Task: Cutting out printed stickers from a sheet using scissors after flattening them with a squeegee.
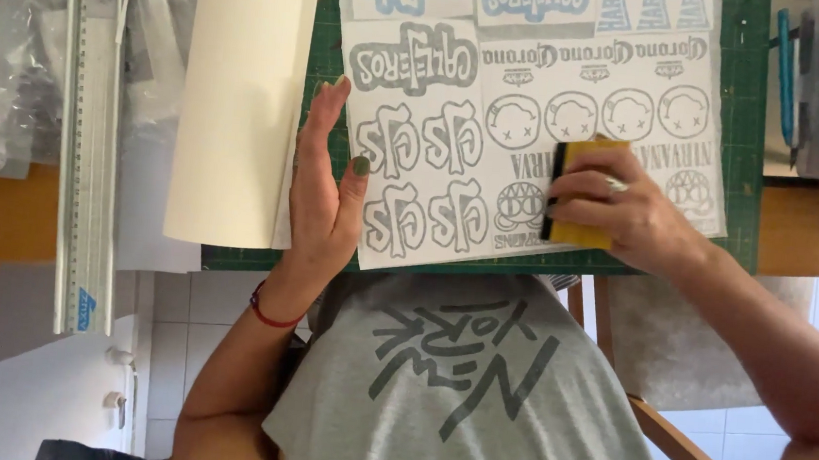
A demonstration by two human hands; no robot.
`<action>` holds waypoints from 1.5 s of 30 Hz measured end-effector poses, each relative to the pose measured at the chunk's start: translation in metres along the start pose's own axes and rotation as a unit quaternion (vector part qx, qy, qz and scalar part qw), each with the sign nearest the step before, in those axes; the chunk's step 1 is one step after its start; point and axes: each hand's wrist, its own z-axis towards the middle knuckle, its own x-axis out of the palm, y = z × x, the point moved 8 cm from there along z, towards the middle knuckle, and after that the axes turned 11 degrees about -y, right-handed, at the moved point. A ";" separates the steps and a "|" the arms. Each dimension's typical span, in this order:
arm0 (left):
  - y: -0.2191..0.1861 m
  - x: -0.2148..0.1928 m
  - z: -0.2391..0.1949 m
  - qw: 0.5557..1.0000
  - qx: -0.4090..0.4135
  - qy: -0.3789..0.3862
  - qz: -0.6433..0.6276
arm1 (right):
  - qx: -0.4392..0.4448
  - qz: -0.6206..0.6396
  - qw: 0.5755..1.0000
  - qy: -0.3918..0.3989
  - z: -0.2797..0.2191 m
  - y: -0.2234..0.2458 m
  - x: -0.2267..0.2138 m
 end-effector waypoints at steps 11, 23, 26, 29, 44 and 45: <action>-0.002 0.003 0.001 0.999 -0.032 0.012 0.037 | -0.106 0.107 0.988 0.041 0.138 0.104 0.107; 0.008 0.003 -0.005 0.999 -0.034 0.019 0.014 | -0.054 0.013 0.998 0.007 0.101 0.064 0.039; 0.009 0.002 -0.006 0.999 -0.030 0.027 0.021 | 0.007 -0.075 0.996 0.040 0.045 0.025 -0.005; 0.007 0.004 -0.007 0.998 -0.026 0.040 0.040 | 0.077 -0.126 0.988 0.050 -0.016 0.002 -0.035; 0.011 0.006 -0.007 0.996 -0.063 0.038 0.050 | 0.060 -0.134 0.983 0.114 0.089 -0.035 0.074; 0.011 0.007 -0.006 0.996 -0.066 0.041 0.052 | 0.052 -0.121 0.986 0.103 0.104 -0.039 0.084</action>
